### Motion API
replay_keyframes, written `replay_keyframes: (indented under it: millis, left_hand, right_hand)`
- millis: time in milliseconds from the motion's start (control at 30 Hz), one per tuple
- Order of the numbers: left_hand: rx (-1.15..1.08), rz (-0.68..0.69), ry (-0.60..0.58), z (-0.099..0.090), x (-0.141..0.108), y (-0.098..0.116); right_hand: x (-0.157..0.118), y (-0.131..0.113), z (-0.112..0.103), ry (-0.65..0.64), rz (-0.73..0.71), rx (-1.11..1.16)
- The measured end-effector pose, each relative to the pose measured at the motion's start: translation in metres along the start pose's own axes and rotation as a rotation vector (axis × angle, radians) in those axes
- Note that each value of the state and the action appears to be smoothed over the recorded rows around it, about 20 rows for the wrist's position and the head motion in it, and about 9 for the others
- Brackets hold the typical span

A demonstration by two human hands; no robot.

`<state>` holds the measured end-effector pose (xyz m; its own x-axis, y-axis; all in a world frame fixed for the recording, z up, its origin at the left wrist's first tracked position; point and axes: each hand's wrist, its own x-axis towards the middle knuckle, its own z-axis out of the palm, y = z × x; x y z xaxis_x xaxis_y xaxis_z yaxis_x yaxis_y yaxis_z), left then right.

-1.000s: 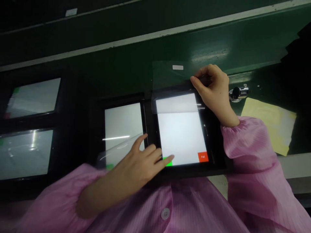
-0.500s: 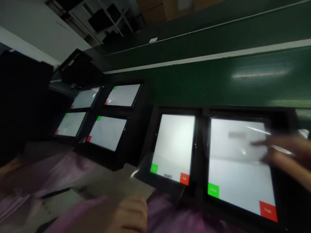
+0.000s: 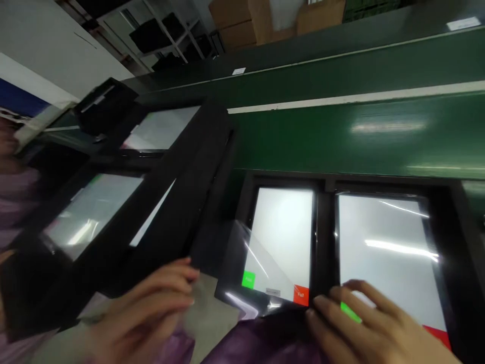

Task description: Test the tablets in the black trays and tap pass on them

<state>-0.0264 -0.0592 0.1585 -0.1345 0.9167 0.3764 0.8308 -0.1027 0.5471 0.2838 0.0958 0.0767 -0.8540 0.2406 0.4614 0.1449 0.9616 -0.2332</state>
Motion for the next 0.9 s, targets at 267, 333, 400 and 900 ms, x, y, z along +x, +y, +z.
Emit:
replay_keyframes:
  millis: [267, 333, 400, 900]
  left_hand:
    - [-0.134, -0.271, 0.237, 0.061, 0.061, -0.028]
    - [-0.202, -0.247, 0.177, 0.077, 0.079, -0.039]
    - [-0.172, -0.207, 0.049, 0.091, 0.092, -0.051]
    - [-0.58, -0.588, 0.368, 0.089, -0.024, -0.042]
  right_hand:
    - [0.05, -0.018, 0.009, -0.26, -0.413, -0.027]
    - [0.057, -0.012, 0.012, -0.253, -0.443, -0.06]
    - [0.068, -0.003, 0.014, -0.21, -0.435, -0.067]
    - [0.154, 0.123, 0.0, 0.334, 0.921, 0.778]
